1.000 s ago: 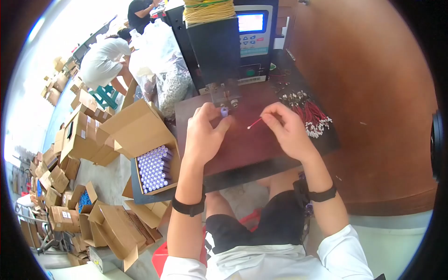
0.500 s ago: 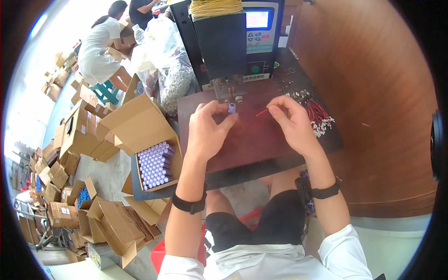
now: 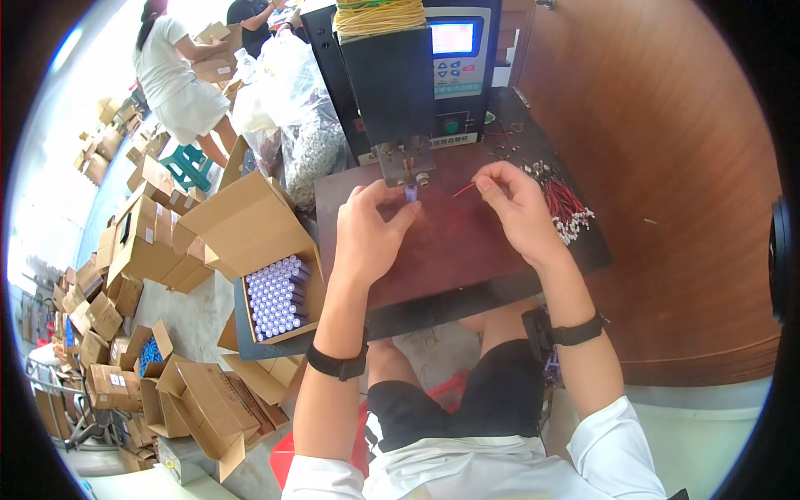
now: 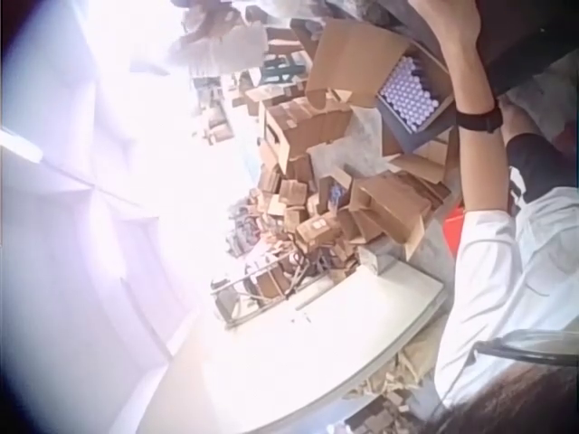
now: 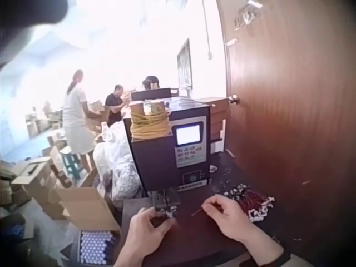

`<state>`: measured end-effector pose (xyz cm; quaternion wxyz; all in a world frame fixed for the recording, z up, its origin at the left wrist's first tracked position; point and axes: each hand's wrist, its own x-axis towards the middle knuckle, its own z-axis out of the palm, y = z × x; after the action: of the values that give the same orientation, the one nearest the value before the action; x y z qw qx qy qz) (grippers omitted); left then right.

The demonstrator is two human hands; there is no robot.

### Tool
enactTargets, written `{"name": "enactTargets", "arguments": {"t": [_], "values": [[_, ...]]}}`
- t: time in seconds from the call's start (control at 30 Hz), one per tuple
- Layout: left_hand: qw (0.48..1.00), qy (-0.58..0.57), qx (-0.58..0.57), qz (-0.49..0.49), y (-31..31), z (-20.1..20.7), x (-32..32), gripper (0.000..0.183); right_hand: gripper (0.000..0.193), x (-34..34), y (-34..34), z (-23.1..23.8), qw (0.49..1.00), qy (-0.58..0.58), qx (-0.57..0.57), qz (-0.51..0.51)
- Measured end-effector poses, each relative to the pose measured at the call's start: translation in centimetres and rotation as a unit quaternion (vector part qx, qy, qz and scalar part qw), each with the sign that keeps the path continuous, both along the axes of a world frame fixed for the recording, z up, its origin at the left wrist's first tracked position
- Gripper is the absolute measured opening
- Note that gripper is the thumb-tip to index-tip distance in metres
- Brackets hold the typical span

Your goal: The person gathers a bundle of wires, secures them with a rubber band, and places them on the table. They then pick up a battery and a wire, position them under a spot welder to join them together, and place the battery back into a box.

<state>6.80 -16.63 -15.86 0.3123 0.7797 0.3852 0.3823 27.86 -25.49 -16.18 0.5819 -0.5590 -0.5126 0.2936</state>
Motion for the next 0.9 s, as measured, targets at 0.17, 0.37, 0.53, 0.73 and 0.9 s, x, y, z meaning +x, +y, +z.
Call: {"name": "enactTargets", "arguments": {"t": [0.17,0.37,0.53,0.73,0.9], "values": [[1.000,0.012,0.000,0.006,-0.06,0.06,0.06,0.026,0.014,-0.01,-0.26,0.04,0.999,-0.040,-0.003,-0.004],[1.000,0.002,-0.011,-0.001,0.20,-0.31,0.00,0.026,0.015,-0.02,-0.19,0.00,0.999,-0.053,0.003,-0.009],[1.000,-0.011,-0.017,-0.007,0.28,-0.48,0.05,0.026,0.015,0.04,-0.18,-0.07,0.998,-0.065,0.001,-0.010],[1.000,0.005,-0.008,-0.008,0.17,-0.05,0.15,0.027,0.016,0.16,-0.40,0.13,0.999,-0.046,-0.002,-0.008],[1.000,0.009,0.024,-0.005,0.14,0.00,-0.10,0.029,0.018,-0.08,-0.41,0.05,1.000,-0.002,-0.013,-0.005]]}}
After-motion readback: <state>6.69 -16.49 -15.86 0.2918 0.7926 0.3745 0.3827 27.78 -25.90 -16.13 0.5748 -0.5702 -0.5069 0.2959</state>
